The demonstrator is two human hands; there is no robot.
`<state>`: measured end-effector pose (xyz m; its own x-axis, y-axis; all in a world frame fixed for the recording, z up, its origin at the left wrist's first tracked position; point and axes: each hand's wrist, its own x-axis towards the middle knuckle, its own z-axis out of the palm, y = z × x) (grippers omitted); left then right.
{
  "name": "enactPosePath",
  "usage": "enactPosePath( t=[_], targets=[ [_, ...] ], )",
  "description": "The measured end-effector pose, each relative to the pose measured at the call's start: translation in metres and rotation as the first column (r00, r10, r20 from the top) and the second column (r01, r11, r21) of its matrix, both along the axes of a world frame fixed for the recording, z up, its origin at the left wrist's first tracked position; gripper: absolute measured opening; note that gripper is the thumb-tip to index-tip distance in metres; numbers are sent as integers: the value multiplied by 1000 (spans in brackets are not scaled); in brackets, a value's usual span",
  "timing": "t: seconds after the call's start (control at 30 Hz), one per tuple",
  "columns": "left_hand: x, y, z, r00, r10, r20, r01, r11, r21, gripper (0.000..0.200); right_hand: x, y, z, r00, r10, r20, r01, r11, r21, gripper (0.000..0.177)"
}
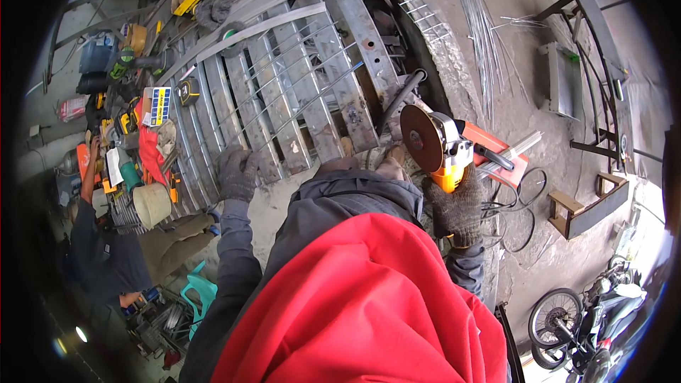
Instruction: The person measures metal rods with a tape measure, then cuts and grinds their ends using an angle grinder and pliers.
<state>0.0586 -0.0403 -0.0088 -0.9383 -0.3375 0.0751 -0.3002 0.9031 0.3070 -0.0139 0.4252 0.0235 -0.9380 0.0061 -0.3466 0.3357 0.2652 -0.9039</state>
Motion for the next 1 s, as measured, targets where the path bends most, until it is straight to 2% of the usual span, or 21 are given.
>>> enactPosePath(
  t=[0.2, 0.3, 0.67, 0.77, 0.9, 1.0],
  targets=[
    [-2, 2, 3, 1000, 12, 18, -12, 1000, -12, 23, 0, -5, 9, 999, 26, -25, -24, 996, 81, 69],
    [-4, 4, 5, 999, 23, 29, -22, 1000, -13, 23, 1, -7, 5, 1000, 16, -10, -16, 1000, 22, 70],
    [-2, 4, 2, 999, 14, -29, -16, 999, -42, 22, 3, -17, 14, 999, 33, -28, -30, 994, 102, 67],
    [-3, 4, 5, 999, 39, 32, -39, 999, 23, 25, 3, -18, 15, 998, 39, -43, -34, 991, 128, 66],
    [-4, 6, 5, 999, 10, -41, -10, 1000, 2, 23, 5, -18, 12, 999, 27, -29, -25, 997, 71, 67],
    [-2, 4, 1, 998, 6, -56, -6, 1000, -7, 23, 3, -18, 11, 999, 31, -25, -29, 995, 95, 69]
  ],
)
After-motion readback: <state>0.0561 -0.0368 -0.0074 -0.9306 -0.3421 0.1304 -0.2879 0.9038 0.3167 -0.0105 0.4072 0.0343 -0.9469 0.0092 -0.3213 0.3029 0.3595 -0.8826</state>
